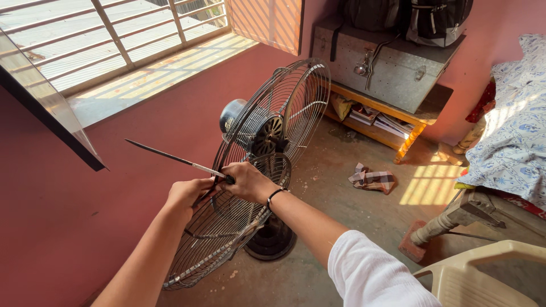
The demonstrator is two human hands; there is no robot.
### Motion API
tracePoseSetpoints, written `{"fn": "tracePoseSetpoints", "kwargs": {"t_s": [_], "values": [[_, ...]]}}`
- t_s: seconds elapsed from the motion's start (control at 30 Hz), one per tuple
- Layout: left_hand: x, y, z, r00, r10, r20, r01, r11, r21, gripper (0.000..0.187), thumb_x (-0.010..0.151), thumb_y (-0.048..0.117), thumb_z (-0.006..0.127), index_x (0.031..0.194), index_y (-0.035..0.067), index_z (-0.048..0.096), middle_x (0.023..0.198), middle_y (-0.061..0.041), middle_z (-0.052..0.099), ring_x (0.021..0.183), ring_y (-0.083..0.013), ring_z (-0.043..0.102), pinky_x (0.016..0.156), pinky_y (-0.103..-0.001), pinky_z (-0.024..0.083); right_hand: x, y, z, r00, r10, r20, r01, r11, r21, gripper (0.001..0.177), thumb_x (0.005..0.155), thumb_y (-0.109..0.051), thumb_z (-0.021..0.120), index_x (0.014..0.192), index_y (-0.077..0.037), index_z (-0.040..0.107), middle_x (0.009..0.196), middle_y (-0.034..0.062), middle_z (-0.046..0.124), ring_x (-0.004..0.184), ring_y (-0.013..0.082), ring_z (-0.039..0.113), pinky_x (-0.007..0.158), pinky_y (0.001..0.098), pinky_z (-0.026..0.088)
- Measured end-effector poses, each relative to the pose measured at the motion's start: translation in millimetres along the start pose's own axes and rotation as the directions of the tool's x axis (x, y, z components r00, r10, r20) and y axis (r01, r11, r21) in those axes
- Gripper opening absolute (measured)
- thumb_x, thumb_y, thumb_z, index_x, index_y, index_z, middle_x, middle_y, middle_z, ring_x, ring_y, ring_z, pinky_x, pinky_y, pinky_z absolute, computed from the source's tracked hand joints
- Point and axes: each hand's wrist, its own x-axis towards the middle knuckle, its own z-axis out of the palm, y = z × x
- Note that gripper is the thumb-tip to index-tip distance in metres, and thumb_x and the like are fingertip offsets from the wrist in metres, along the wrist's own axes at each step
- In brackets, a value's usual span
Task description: The person uses a screwdriver to remove screws from the front and rear wire cages of a standing electric fan. They detach the front cage, then the rear cage, and place the removed screws on a nearby plastic chair.
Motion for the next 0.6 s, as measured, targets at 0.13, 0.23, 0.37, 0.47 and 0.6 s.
{"fn": "tracePoseSetpoints", "kwargs": {"t_s": [0.13, 0.23, 0.37, 0.47, 0.6], "values": [[5, -2, -1, 1.0, 0.026, -0.005, -0.025, 0.993, 0.113, 0.02, 0.091, 0.019, 0.078, 0.095, -0.001, 0.079, 0.086, -0.009, 0.075, 0.072, -0.0132, 0.066, 0.06, -0.026, 0.049, -1, -1, -1, 1.0, -0.013, -0.007, 0.013, 1.0, 0.02, 0.021, 0.088, -0.016, 0.071, 0.104, -0.004, 0.075, 0.096, 0.0137, 0.075, 0.088, 0.0281, 0.074, 0.083, 0.0391, 0.058], [7, 1, -2, 0.998, 0.025, 0.053, -0.027, 0.999, 0.035, 0.016, 0.089, 0.014, 0.077, 0.096, 0.001, 0.08, 0.086, -0.009, 0.075, 0.074, -0.0129, 0.069, 0.065, -0.024, 0.054, -2, -2, -2, 1.0, 0.002, 0.003, -0.002, 1.0, 0.005, 0.021, 0.089, -0.017, 0.072, 0.103, -0.003, 0.075, 0.094, 0.0138, 0.076, 0.084, 0.0268, 0.075, 0.081, 0.0384, 0.059], [7, 4, -4, 0.997, -0.055, 0.059, 0.053, 0.998, 0.033, 0.018, 0.092, 0.014, 0.071, 0.098, 0.0, 0.081, 0.087, -0.012, 0.077, 0.076, -0.015, 0.07, 0.068, -0.028, 0.058, 0, -7, -2, 0.994, 0.097, 0.054, -0.097, 0.995, -0.005, 0.021, 0.09, -0.019, 0.072, 0.103, -0.003, 0.075, 0.09, 0.0127, 0.076, 0.076, 0.0232, 0.074, 0.075, 0.0372, 0.059], [3, 3, -5, 0.989, -0.126, 0.078, 0.127, 0.992, -0.007, 0.02, 0.094, 0.019, 0.068, 0.101, 0.004, 0.079, 0.088, -0.01, 0.076, 0.076, -0.0145, 0.066, 0.066, -0.031, 0.054, 0, -8, -4, 0.994, 0.092, 0.053, -0.093, 0.996, 0.011, 0.02, 0.09, -0.018, 0.072, 0.103, -0.004, 0.076, 0.089, 0.0119, 0.076, 0.073, 0.0213, 0.074, 0.073, 0.0365, 0.06], [1, 0, -10, 0.985, -0.124, 0.122, 0.131, 0.99, -0.052, 0.02, 0.094, 0.018, 0.069, 0.101, 0.002, 0.079, 0.088, -0.01, 0.076, 0.077, -0.0139, 0.068, 0.069, -0.029, 0.056, 0, -6, -5, 0.995, 0.081, 0.061, -0.082, 0.996, 0.026, 0.021, 0.089, -0.018, 0.073, 0.104, -0.005, 0.076, 0.089, 0.0124, 0.076, 0.073, 0.0221, 0.074, 0.073, 0.0367, 0.059]]}}
